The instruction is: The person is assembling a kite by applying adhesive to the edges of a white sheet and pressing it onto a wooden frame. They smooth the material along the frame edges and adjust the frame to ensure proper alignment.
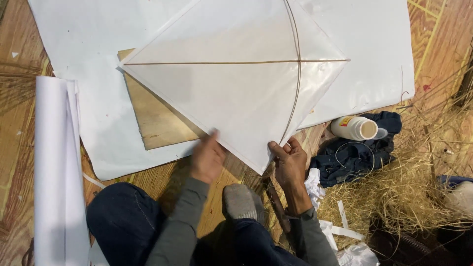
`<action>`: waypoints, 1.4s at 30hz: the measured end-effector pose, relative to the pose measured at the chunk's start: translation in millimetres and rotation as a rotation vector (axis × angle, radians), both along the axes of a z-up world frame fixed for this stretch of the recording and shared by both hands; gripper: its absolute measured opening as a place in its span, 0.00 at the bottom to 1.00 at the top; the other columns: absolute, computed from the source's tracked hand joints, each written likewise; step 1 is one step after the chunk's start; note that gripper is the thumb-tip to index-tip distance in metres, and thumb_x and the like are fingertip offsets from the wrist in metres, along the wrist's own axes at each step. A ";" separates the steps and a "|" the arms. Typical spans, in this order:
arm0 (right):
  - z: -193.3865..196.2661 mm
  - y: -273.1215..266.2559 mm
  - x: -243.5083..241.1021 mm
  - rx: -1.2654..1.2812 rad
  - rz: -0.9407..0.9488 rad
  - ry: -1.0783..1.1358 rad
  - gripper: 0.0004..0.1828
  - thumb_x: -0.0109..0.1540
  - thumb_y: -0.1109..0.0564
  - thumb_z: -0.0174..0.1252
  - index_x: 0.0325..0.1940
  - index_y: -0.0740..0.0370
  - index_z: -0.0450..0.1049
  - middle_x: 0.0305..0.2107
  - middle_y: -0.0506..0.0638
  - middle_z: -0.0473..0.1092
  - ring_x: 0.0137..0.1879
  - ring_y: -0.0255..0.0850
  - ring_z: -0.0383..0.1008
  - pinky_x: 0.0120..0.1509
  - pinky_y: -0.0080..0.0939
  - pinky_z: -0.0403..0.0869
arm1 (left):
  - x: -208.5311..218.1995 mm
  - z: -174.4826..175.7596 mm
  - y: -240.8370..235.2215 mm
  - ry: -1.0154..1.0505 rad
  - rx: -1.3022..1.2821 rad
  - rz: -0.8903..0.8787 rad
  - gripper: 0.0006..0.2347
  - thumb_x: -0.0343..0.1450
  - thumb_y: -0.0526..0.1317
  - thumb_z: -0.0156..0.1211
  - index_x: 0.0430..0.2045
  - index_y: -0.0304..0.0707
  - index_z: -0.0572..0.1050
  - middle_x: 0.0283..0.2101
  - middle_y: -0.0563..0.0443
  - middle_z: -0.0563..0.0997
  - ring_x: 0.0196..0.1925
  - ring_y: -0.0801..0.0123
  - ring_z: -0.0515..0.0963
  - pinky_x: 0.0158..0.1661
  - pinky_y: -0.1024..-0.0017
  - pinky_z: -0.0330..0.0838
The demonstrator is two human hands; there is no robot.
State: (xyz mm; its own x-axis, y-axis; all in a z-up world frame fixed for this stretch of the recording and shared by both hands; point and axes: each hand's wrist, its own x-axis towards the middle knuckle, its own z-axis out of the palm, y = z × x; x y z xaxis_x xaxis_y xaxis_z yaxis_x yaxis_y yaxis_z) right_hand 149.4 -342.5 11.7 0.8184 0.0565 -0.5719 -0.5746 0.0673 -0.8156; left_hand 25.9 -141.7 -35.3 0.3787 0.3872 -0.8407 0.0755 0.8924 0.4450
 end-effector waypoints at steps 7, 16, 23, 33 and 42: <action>48.3 13.4 14.3 -0.025 0.087 -0.155 0.24 0.60 0.69 0.65 0.60 0.71 0.71 0.40 0.56 0.79 0.45 0.36 0.75 0.51 0.40 0.79 | 29.4 55.4 70.3 -0.097 0.065 0.112 0.08 0.70 0.40 0.73 0.28 0.41 0.77 0.33 0.40 0.84 0.37 0.51 0.87 0.42 0.60 0.84; 74.1 28.5 61.6 -0.135 0.345 -0.261 0.32 0.61 0.63 0.66 0.67 0.76 0.65 0.46 0.63 0.77 0.48 0.43 0.76 0.53 0.45 0.78 | 1.3 50.5 56.1 -0.154 0.034 0.129 0.07 0.70 0.39 0.73 0.28 0.38 0.79 0.35 0.37 0.84 0.39 0.49 0.86 0.50 0.51 0.85; 83.1 50.3 112.7 -0.203 0.471 -0.419 0.31 0.63 0.63 0.65 0.68 0.76 0.65 0.46 0.67 0.76 0.51 0.51 0.79 0.55 0.49 0.79 | 7.8 53.1 33.9 -0.105 -0.046 0.164 0.07 0.70 0.39 0.71 0.27 0.38 0.78 0.38 0.33 0.86 0.43 0.45 0.88 0.49 0.56 0.85; 30.4 43.1 166.3 -0.258 0.397 -0.528 0.29 0.64 0.63 0.67 0.67 0.70 0.66 0.48 0.63 0.77 0.51 0.48 0.80 0.55 0.43 0.80 | 31.8 46.1 8.5 -0.062 -0.152 0.248 0.06 0.71 0.38 0.70 0.30 0.36 0.80 0.40 0.27 0.85 0.46 0.40 0.86 0.49 0.52 0.86; 51.7 9.2 105.8 -0.335 0.160 -0.578 0.27 0.63 0.64 0.64 0.65 0.72 0.66 0.42 0.61 0.77 0.47 0.45 0.80 0.49 0.41 0.80 | 43.7 46.3 -0.3 -0.059 -0.131 0.230 0.06 0.70 0.38 0.71 0.32 0.35 0.80 0.39 0.28 0.85 0.45 0.41 0.87 0.49 0.52 0.86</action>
State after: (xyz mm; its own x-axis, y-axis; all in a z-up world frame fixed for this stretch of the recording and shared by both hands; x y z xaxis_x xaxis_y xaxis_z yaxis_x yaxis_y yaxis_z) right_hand 255.3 -333.3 63.4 0.9937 0.0984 -0.0538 -0.0230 -0.2912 -0.9564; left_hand 69.6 -142.0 11.0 0.3436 0.3576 -0.8683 -0.1584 0.9335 0.3218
